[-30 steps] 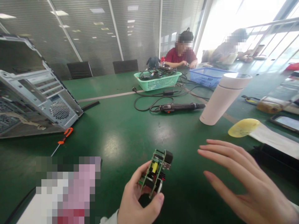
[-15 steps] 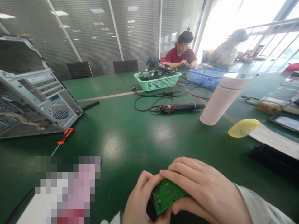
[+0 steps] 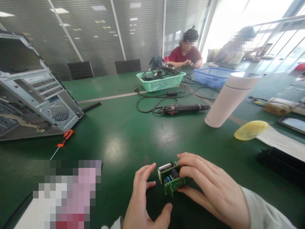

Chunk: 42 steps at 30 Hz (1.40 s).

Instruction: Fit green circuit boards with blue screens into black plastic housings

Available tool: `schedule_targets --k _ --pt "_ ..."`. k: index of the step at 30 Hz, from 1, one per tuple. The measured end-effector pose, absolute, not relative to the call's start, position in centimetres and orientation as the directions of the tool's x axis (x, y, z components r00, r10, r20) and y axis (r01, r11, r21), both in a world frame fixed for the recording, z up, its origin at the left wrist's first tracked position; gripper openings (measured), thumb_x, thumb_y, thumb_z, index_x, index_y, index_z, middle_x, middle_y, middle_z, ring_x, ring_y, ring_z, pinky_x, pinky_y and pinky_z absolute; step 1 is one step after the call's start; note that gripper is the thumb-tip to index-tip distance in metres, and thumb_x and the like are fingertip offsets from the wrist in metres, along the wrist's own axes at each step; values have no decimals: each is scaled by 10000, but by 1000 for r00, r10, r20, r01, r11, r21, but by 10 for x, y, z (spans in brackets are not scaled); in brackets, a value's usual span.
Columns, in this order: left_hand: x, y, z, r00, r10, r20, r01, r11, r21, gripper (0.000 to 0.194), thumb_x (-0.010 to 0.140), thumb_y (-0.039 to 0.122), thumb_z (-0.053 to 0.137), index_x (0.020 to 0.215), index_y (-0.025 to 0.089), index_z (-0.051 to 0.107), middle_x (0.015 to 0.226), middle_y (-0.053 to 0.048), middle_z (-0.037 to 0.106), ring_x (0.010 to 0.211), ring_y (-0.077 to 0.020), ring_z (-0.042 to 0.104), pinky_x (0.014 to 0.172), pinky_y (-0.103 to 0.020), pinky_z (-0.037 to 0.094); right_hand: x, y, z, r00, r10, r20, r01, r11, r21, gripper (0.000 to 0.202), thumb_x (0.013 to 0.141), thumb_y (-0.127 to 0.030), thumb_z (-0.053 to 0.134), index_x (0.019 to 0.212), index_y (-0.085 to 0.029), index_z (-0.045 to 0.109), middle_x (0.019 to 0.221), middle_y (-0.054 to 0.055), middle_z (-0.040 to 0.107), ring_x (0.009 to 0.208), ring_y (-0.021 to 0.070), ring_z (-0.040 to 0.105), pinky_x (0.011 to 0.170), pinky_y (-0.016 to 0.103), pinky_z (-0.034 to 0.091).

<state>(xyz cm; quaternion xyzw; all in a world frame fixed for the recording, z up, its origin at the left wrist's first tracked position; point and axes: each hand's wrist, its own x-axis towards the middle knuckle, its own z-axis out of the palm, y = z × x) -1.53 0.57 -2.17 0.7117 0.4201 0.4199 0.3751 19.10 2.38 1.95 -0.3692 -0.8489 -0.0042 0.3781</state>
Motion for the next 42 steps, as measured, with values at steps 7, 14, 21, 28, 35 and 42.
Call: schedule_targets --k 7,14,21,28,35,42 --pt "-18 7 -21 311 898 312 323 -409 854 710 743 26 558 1360 337 398 1308 -57 442 1204 -251 511 906 -354 547 190 19 15 -334 673 660 606 690 -396 180 1051 -331 414 984 -180 486 1074 80 577 1084 181 575 910 301 537" --pt "-12 4 -13 256 929 267 304 -339 890 540 781 51 513 1257 306 517 1252 -55 509 1137 -219 554 920 -338 522 191 17 18 -132 945 299 378 327 -866 276 921 -355 622 1128 -190 540 1087 78 627 1045 192 620 885 272 556" --pt "-10 2 -7 235 946 225 335 -296 894 475 817 33 473 1168 330 590 1203 -25 563 1120 -199 562 930 -312 480 182 21 7 -160 977 -144 -318 -189 -929 518 930 -654 526 1046 -154 592 864 92 651 842 201 660 736 283 563" --pt "-10 3 -5 239 942 236 339 -309 888 399 832 59 490 1097 321 633 1144 -31 608 1125 -218 579 975 -346 455 189 23 7 -421 885 -200 -533 -420 -734 444 877 -533 635 1087 -144 588 801 22 577 668 141 629 673 225 494" --pt "-11 4 -5 240 937 253 349 -326 878 345 832 85 506 1048 301 667 1107 -40 639 1096 -231 608 971 -365 467 196 27 6 -495 866 -65 -669 -429 -607 253 952 -380 581 1061 -152 592 713 -5 502 657 96 552 673 193 446" --pt "-12 5 -5 253 935 250 336 -328 883 347 834 80 496 1037 304 666 1094 -42 641 1077 -234 610 953 -370 466 191 28 12 -270 939 -214 -408 -313 -858 472 809 -542 616 1004 -112 600 610 24 524 602 153 540 631 260 460"
